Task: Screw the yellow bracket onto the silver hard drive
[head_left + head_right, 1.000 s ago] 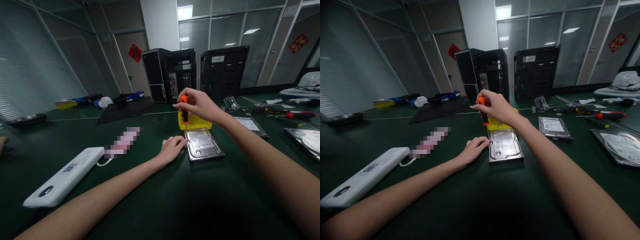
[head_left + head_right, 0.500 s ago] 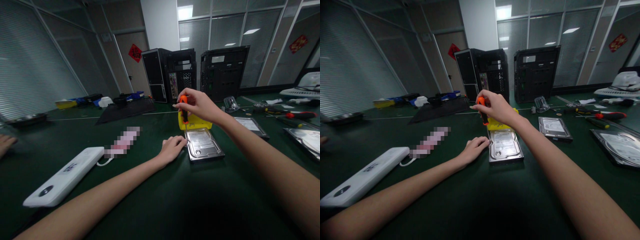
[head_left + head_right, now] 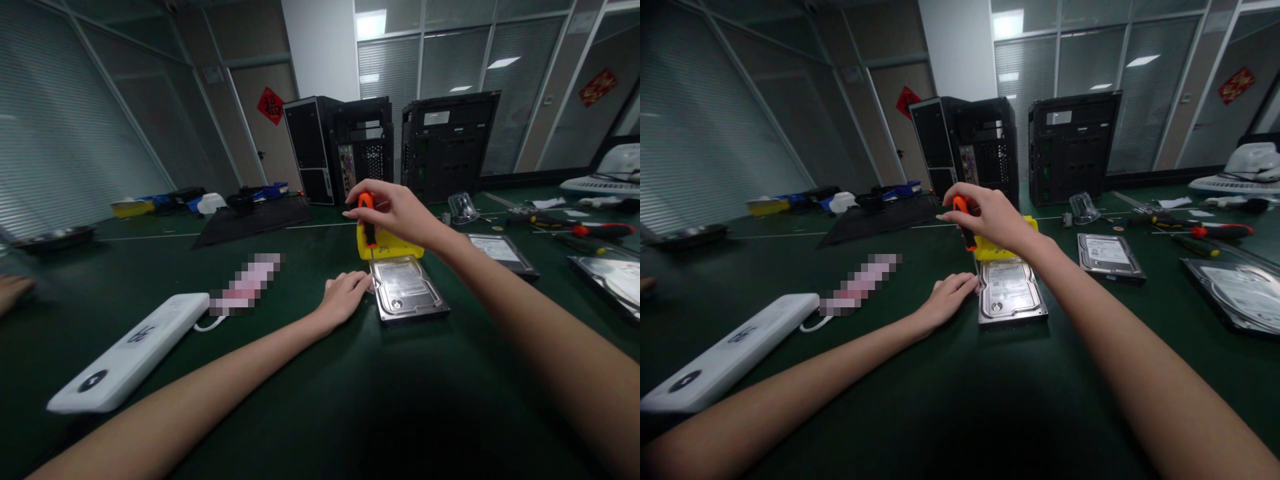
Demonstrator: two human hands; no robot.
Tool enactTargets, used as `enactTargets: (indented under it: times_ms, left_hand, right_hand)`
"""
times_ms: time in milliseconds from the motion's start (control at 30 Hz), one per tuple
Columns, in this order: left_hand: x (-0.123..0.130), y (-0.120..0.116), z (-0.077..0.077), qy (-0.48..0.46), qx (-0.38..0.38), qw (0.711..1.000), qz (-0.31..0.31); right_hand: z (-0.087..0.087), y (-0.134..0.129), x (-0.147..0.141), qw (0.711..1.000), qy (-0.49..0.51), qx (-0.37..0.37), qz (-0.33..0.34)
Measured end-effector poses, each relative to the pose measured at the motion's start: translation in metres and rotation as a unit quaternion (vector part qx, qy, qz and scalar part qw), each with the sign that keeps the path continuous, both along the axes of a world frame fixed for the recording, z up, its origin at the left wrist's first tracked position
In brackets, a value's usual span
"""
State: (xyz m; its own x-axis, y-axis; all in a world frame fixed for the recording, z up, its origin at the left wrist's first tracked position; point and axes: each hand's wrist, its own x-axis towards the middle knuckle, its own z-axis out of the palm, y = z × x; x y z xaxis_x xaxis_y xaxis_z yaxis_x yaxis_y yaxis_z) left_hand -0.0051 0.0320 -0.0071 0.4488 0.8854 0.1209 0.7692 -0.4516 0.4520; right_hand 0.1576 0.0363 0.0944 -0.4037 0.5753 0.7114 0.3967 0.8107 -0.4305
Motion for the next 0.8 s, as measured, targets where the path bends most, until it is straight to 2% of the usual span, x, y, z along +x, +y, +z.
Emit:
enactTargets:
  times_ms: [233,400,533,667,800]
  left_hand:
    - [-0.0008,0.0011,-0.0019,-0.001,0.007,1.0,-0.005]
    - [0.0001,0.0006,-0.002,0.005,0.0,1.0,0.002]
    - [0.0001,0.0007,-0.002,0.004,0.004,1.0,0.003]
    - [-0.0006,0.001,-0.0022,-0.001,0.006,1.0,-0.003]
    - [-0.0009,0.0006,-0.0024,-0.005,0.009,1.0,-0.003]
  right_hand:
    - [0.0047,-0.0052,0.0035,0.999,-0.005,-0.048,0.001]
    - [0.0073,-0.0048,0.0039,0.999,-0.003,-0.045,0.008]
    - [0.0059,-0.0019,0.0031,0.998,-0.013,-0.049,-0.025]
    - [0.0028,0.0007,0.0036,0.997,-0.025,-0.007,-0.079]
    - [0.0003,0.0022,0.0042,0.995,-0.033,0.008,-0.095]
